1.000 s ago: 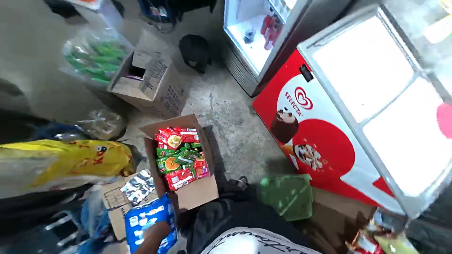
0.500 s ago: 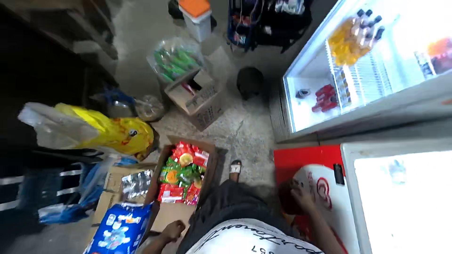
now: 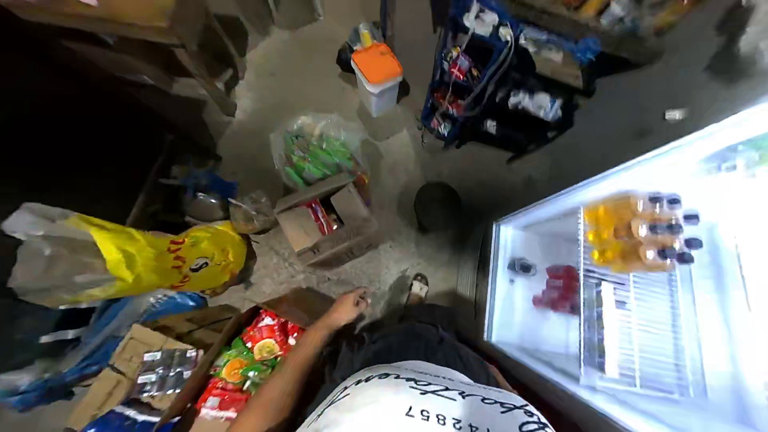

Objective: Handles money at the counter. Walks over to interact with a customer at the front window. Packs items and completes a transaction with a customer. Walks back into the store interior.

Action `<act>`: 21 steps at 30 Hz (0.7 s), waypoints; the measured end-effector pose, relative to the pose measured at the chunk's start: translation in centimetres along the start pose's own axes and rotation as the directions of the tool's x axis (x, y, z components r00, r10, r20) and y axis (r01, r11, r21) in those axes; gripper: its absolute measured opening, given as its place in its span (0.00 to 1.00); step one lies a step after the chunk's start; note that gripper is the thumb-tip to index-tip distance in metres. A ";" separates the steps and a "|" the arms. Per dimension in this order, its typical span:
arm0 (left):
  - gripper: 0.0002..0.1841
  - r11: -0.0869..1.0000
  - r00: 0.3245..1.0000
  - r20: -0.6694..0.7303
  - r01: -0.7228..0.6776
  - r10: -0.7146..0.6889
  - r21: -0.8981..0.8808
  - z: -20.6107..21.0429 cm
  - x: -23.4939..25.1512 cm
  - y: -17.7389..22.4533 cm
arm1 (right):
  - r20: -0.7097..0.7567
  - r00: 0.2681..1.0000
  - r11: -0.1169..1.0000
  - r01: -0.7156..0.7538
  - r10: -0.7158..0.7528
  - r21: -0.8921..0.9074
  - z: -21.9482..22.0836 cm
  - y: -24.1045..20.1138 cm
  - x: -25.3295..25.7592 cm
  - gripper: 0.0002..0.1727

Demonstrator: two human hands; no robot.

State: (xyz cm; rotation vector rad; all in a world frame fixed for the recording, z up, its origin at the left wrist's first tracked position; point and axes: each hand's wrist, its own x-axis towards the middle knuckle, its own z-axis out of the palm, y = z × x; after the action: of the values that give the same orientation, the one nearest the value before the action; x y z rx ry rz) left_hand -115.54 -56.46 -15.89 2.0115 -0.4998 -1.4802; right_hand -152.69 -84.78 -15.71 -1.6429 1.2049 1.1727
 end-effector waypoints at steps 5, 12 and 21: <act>0.24 0.941 0.941 -0.045 0.332 -0.334 -0.061 -1.9 2.5 -2.1 | -0.059 0.993 0.994 0.102 -0.104 -0.041 -17.6 -10.1 6.7 0.24; 0.23 0.768 0.780 -0.141 0.538 -0.610 -0.347 -4.3 1.1 -3.9 | -0.325 0.904 0.952 0.304 -0.278 0.029 -34.8 -30.9 8.8 0.22; 0.22 0.651 0.799 -0.244 0.226 -0.550 -0.725 -15.5 11.8 4.8 | 0.215 0.883 0.795 0.470 -0.417 -0.383 -41.7 -43.6 13.5 0.23</act>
State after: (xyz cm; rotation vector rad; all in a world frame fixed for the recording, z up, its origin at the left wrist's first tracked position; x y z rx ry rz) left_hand -96.96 -63.68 -18.07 1.8034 0.6578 -1.1091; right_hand -99.34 -115.96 -14.32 -2.0028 0.4454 1.2540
